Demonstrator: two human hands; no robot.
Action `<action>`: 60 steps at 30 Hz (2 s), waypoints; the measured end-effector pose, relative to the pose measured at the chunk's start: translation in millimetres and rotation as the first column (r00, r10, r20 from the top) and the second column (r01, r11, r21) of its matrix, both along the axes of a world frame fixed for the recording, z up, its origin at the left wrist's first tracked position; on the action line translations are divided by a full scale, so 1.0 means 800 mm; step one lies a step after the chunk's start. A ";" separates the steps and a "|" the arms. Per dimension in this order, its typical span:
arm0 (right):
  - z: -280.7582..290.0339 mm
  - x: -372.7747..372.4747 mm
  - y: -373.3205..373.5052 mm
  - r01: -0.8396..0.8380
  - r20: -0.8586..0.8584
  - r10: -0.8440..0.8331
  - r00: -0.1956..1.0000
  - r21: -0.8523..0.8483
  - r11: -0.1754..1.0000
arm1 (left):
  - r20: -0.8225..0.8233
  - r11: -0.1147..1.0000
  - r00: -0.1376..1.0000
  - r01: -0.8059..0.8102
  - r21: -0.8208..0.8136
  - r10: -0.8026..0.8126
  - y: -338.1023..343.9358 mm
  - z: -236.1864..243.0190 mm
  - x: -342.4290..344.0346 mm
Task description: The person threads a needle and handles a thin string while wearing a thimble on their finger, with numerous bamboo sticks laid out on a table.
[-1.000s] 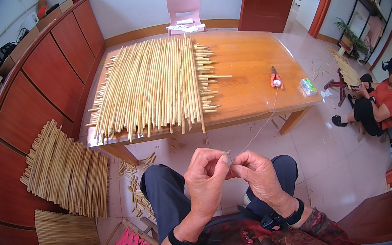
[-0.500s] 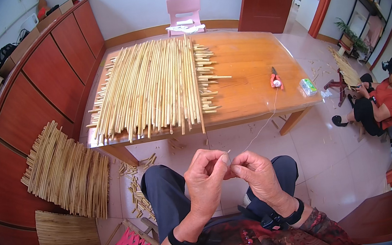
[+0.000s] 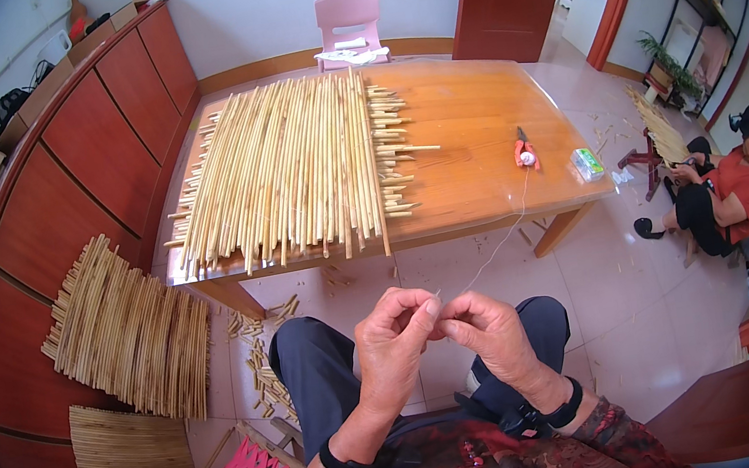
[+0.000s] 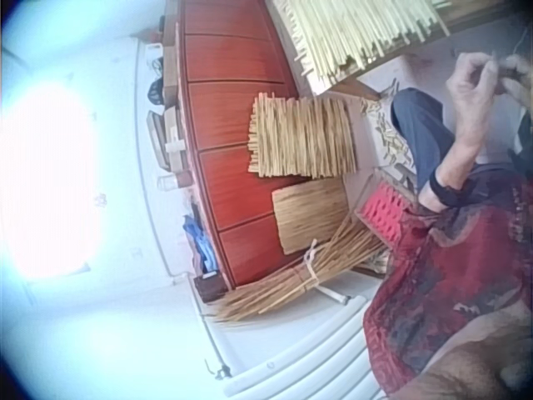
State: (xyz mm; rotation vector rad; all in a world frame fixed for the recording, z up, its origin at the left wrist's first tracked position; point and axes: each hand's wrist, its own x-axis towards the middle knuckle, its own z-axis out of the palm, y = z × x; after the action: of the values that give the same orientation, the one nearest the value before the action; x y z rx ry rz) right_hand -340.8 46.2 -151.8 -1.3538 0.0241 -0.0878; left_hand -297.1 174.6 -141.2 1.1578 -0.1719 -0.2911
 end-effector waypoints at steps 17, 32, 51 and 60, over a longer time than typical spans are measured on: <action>0.015 0.013 -0.014 0.184 0.230 -0.110 0.967 -0.331 0.925 | 0.049 0.984 0.982 0.180 0.005 -0.180 0.000 -0.003 0.001; 0.019 0.005 -0.020 0.108 0.076 -0.114 0.991 0.077 0.991 | 0.083 0.970 0.979 0.169 0.174 -0.185 0.001 -0.010 -0.003; 0.015 0.002 -0.037 0.477 0.538 0.041 0.842 -0.778 0.410 | 0.069 0.928 0.943 0.307 0.211 -0.327 0.003 -0.023 -0.005; -0.002 0.012 -0.055 0.531 0.518 -0.187 0.835 -0.669 0.520 | -0.188 0.889 0.873 0.458 -0.001 -0.450 0.001 -0.026 -0.006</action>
State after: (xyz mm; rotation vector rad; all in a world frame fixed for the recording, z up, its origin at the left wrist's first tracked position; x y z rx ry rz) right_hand -331.5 2.4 -153.3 -2.2124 -0.0707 -0.8326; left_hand -302.3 175.2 -162.0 1.1173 -0.2770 -0.8211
